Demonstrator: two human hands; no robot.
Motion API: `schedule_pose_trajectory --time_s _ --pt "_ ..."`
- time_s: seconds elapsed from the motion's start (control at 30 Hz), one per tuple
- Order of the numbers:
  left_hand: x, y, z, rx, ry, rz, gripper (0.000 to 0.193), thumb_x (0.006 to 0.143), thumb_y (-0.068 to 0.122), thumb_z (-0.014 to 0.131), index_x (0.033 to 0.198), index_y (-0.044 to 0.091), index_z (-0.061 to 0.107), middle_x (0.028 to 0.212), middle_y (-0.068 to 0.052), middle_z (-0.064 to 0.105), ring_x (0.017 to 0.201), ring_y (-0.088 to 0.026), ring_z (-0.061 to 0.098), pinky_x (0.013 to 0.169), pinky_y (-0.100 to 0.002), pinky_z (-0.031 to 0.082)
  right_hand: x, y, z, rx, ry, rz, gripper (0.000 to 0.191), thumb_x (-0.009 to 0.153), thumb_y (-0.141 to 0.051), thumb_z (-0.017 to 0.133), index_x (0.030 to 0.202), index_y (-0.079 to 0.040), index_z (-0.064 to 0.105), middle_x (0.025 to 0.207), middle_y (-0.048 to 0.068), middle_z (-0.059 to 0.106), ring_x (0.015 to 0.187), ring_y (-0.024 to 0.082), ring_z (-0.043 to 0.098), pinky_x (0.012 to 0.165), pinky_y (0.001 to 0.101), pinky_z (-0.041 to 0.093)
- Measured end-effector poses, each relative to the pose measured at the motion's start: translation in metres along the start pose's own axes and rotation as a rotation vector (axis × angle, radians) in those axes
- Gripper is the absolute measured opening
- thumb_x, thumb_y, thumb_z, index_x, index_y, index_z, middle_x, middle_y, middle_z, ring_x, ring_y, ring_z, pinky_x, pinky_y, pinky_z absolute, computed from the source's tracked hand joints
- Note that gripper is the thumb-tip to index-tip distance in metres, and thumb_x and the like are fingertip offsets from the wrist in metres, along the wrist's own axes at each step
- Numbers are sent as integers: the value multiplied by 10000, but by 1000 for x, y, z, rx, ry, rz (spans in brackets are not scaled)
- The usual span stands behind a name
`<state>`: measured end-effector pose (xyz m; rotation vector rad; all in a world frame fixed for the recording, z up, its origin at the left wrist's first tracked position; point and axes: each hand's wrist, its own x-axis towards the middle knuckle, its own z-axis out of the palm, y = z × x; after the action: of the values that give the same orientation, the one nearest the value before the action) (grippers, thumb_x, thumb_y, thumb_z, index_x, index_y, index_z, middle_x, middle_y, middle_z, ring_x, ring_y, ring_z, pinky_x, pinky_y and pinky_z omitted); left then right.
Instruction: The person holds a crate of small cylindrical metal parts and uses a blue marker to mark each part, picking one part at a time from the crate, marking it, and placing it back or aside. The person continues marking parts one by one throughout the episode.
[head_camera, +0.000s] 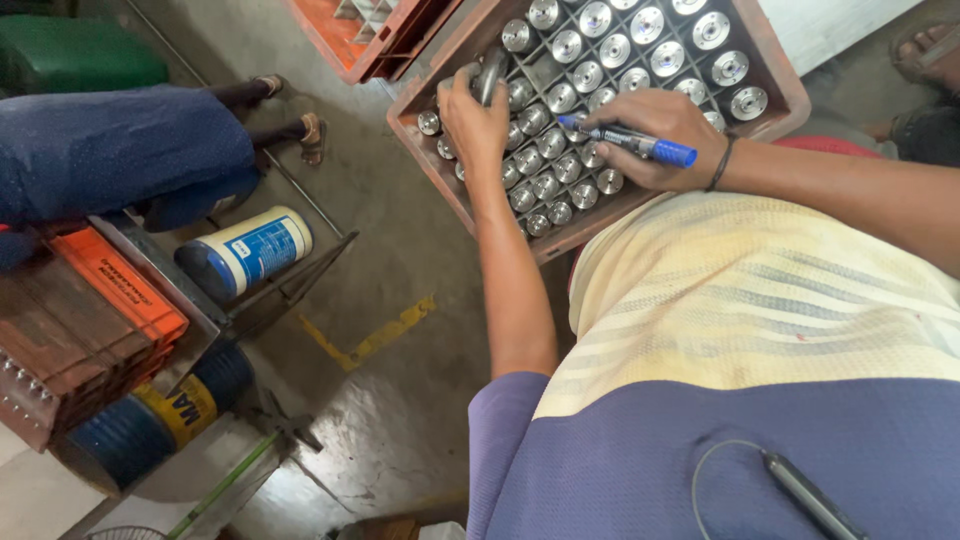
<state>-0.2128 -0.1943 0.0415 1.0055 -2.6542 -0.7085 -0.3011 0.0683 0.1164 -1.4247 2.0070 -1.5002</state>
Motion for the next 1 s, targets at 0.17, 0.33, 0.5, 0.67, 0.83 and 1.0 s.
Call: schedule_pose_trajectory --time_s 0.17,0.33,0.5,0.67,0.83,1.0 --pt "16 22 15 12 4 -12 394 785 273 803 1131 111 710 1154 -130 671 992 -338 700 807 -462 550 -3 1 -2 6 3 37 265 926 -132 735 1166 -33 683 1006 152 706 886 334 689 749 407 547" --pt "42 41 33 132 -39 -56 555 632 385 902 1089 118 733 920 -88 748 814 -284 748 752 -451 579 -2 1 -1 -9 -17 43 255 928 -125 740 1160 -31 692 960 151 695 851 336 681 718 410 538" --pt "29 19 -12 -667 48 47 476 728 334 898 1064 42 730 917 -82 728 817 -274 695 779 -451 574 0 -4 -10 -32 87 10 249 945 -119 731 1176 -46 672 1002 138 696 870 318 685 742 404 544" --pt "-15 34 -1 -1728 -233 -424 415 929 366 618 1201 62 692 1012 -38 711 893 -143 665 827 -307 554 8 -13 -8 -42 -30 -109 252 872 -104 744 1113 -63 683 875 112 661 797 320 655 716 438 515" --pt "-44 49 32 -1460 -330 -310 481 1168 443 407 1212 34 655 929 -54 651 811 -146 619 724 -305 532 12 -7 -10 -40 22 -46 236 926 -101 738 1147 -49 672 906 125 651 812 321 640 734 428 513" --pt "-52 41 37 -1415 -334 -299 505 1128 476 400 1228 56 661 827 -7 597 620 -96 577 497 -221 462 0 -6 -7 1 12 -94 241 937 -111 730 1161 -52 664 966 131 683 842 318 675 758 409 537"
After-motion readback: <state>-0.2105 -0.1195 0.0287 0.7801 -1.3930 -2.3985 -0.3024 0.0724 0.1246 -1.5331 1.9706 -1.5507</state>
